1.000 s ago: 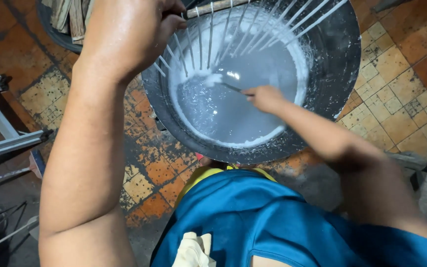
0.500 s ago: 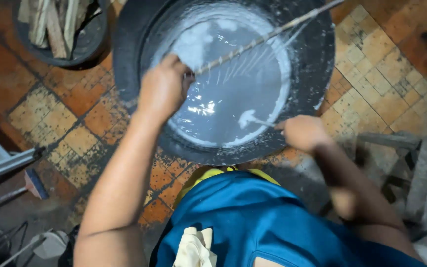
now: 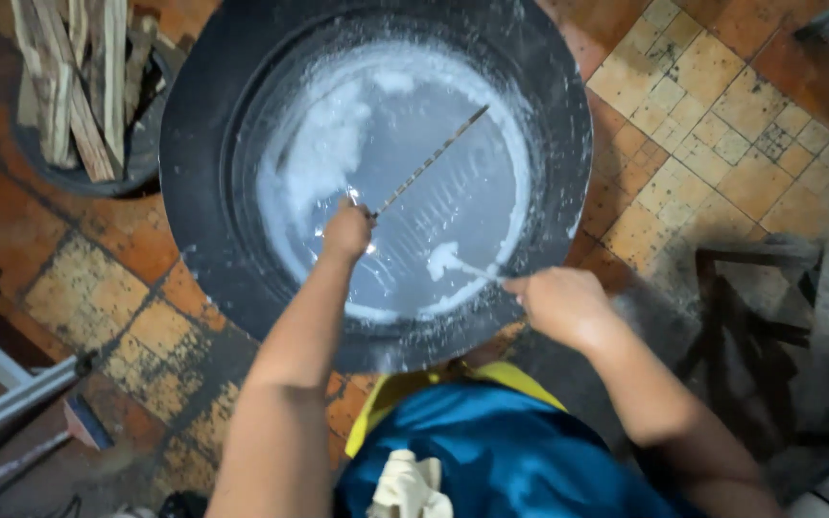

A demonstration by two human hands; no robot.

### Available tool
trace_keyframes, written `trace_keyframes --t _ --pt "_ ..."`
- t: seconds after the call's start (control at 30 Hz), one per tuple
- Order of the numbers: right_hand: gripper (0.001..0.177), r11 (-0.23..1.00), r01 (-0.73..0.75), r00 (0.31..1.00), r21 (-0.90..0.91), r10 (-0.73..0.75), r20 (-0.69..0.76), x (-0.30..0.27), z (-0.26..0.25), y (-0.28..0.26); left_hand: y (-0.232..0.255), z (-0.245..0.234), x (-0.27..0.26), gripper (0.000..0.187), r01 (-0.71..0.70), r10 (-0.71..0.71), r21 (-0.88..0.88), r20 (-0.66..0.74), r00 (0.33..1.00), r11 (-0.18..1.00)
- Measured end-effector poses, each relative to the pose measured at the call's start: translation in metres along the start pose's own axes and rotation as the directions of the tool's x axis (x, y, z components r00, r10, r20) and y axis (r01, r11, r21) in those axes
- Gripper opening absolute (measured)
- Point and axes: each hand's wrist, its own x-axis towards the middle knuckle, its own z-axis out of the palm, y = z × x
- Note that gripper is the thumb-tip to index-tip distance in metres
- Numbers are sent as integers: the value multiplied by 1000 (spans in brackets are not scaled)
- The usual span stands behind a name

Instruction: Dipping a rack of wicks into a vat of melted wax to build up layers for candle making, including stirring the wax.

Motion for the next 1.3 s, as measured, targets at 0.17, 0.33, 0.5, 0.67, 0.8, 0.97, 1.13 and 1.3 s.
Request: trace_keyframes --t 0.17,0.33,0.5,0.67,0.8,0.97,1.13,1.3 --pt "36 1000 -5 1000 -21 5 -23 8 11 3 -18 44 39 26 86 -87 25 35 996 996" --pt "38 997 28 999 68 -26 -27 21 30 10 -11 55 30 27 219 -215 -50 77 974 974" --pt "40 994 31 998 107 -24 -58 1 11 10 -16 45 25 27 175 -173 -61 31 984 983" --pt "41 987 59 996 152 -47 -82 -16 -5 15 7 -38 -23 23 120 -119 8 -52 992 993" --pt "40 988 53 987 146 -29 -160 -24 -10 23 29 -99 -54 24 71 -64 56 -127 990 996" --pt "40 986 85 980 140 -57 -193 -17 -4 28 32 -179 -70 22 -1 74 200 -359 930 980" --pt "42 970 36 972 239 21 -233 -28 -13 25 37 -272 -83 18 -35 424 534 -628 653 845" --pt "43 976 -8 973 219 58 -224 -14 -7 29 49 -357 -98 19 20 410 547 -651 638 837"
